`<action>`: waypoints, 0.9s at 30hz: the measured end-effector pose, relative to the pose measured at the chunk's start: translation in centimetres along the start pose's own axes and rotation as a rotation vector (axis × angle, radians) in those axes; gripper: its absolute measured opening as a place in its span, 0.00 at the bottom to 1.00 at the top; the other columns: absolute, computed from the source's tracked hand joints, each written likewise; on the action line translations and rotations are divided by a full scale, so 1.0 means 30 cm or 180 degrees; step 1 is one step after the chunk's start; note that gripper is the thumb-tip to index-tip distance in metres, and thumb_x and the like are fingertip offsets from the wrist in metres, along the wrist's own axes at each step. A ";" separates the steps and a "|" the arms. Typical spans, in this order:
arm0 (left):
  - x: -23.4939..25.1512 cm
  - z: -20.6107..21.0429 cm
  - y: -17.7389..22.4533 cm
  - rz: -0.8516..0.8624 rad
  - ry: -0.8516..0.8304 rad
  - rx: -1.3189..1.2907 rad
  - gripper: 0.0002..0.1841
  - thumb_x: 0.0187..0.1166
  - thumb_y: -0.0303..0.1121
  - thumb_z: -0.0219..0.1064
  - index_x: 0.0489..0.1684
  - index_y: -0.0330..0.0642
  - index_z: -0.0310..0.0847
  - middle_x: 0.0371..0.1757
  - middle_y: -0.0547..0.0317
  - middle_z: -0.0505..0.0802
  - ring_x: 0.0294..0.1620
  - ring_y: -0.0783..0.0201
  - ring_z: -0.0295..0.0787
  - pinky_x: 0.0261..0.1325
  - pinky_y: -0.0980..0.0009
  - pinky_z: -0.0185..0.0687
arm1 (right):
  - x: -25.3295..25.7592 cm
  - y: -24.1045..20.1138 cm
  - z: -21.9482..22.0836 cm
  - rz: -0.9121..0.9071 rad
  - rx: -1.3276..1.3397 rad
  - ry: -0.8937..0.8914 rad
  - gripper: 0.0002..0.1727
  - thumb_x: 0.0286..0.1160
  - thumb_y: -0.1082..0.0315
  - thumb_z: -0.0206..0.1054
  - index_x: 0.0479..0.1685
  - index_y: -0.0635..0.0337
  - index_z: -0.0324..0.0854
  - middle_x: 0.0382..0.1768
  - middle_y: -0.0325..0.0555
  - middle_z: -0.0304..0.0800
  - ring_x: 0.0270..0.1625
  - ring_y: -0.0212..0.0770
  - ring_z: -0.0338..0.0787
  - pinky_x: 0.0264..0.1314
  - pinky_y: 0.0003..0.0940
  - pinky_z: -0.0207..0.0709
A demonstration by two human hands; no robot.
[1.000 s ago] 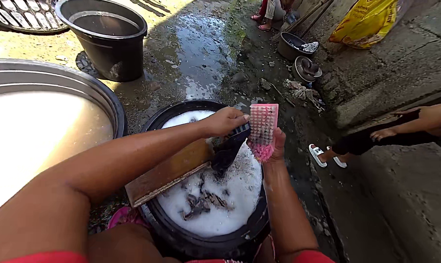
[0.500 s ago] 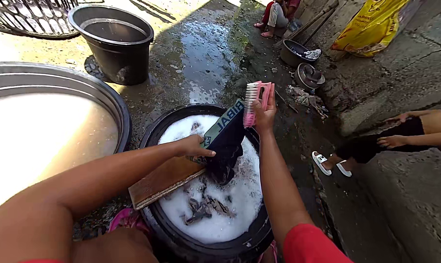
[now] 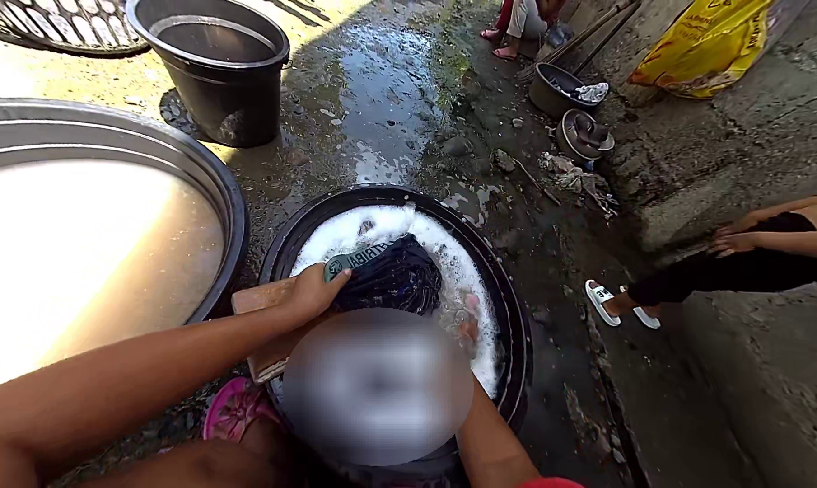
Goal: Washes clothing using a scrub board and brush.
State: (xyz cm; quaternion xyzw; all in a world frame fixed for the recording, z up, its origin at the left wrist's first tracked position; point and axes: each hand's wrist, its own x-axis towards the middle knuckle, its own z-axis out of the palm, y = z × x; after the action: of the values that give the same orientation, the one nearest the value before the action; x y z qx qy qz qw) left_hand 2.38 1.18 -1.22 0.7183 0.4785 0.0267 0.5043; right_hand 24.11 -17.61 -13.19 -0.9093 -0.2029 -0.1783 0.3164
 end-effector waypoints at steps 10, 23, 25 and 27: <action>-0.041 -0.048 -0.051 0.0625 -0.0678 0.2912 0.27 0.94 0.44 0.47 0.50 0.26 0.84 0.54 0.31 0.91 0.71 0.32 0.80 0.68 0.38 0.69 | 0.078 -0.324 0.008 -0.0665 0.0499 -0.2830 0.21 0.79 0.57 0.70 0.66 0.57 0.89 0.73 0.65 0.81 0.70 0.63 0.86 0.70 0.61 0.77; -0.032 -0.042 -0.047 0.0623 -0.0813 0.3009 0.26 0.93 0.44 0.49 0.48 0.25 0.84 0.54 0.31 0.91 0.72 0.32 0.80 0.68 0.38 0.71 | 0.145 -0.251 0.060 -0.0426 0.0052 -0.2893 0.23 0.81 0.51 0.68 0.70 0.51 0.87 0.74 0.63 0.81 0.70 0.63 0.85 0.69 0.62 0.77; -0.031 -0.042 -0.038 0.0584 -0.0825 0.3077 0.27 0.93 0.45 0.48 0.48 0.25 0.84 0.55 0.31 0.91 0.73 0.32 0.80 0.68 0.39 0.71 | 0.103 -0.296 0.014 -0.0590 0.0320 -0.2833 0.22 0.79 0.53 0.70 0.67 0.52 0.89 0.72 0.63 0.83 0.67 0.62 0.87 0.67 0.60 0.79; -0.032 -0.042 -0.022 0.0513 -0.0869 0.3052 0.27 0.94 0.44 0.48 0.51 0.24 0.83 0.57 0.30 0.91 0.75 0.32 0.78 0.70 0.38 0.70 | -0.038 -0.364 -0.080 -0.1166 0.1118 -0.2748 0.19 0.72 0.58 0.75 0.59 0.56 0.93 0.67 0.65 0.87 0.62 0.63 0.91 0.61 0.61 0.83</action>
State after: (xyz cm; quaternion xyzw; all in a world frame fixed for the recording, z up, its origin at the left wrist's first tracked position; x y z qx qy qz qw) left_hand 0.77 1.41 -0.66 0.9008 0.3097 -0.2513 0.1720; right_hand 17.41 -11.63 -6.43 -0.7826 -0.4987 0.1985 0.3154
